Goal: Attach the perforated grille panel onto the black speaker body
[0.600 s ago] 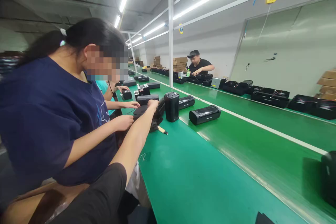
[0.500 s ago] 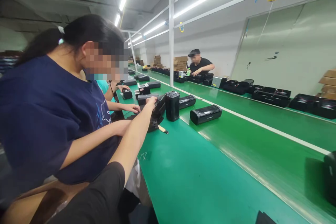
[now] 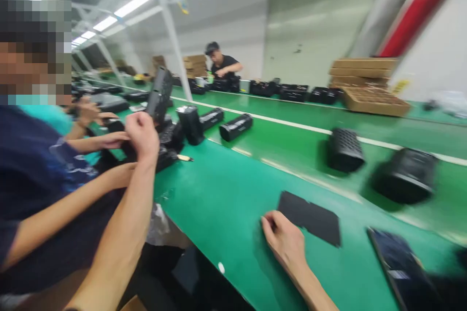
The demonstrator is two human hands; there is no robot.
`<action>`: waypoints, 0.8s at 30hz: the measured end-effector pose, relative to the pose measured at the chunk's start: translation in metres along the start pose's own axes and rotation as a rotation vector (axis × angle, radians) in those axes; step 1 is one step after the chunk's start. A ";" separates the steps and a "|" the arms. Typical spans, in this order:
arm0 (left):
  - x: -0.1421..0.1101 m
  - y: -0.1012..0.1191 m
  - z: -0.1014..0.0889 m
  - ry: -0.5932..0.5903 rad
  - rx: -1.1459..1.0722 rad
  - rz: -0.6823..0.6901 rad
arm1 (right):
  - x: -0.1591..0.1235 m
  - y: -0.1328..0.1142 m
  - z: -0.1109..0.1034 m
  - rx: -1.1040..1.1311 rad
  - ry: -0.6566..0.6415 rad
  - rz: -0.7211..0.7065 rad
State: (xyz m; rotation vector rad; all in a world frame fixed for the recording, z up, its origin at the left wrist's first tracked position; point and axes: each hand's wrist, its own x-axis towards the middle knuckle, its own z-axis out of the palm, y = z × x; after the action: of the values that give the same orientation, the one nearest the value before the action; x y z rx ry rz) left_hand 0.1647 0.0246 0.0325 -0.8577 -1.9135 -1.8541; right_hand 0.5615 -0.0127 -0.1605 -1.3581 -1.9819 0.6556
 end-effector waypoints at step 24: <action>-0.283 0.024 -0.011 -1.274 -0.349 0.801 | 0.049 0.059 -0.070 -0.087 -0.053 0.276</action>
State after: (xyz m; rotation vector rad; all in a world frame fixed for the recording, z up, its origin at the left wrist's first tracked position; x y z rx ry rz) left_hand 0.3928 -0.0393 -0.1242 -2.8515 -1.2175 -1.1184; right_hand 0.6369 0.0572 -0.1447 -1.7029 -1.8992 0.7442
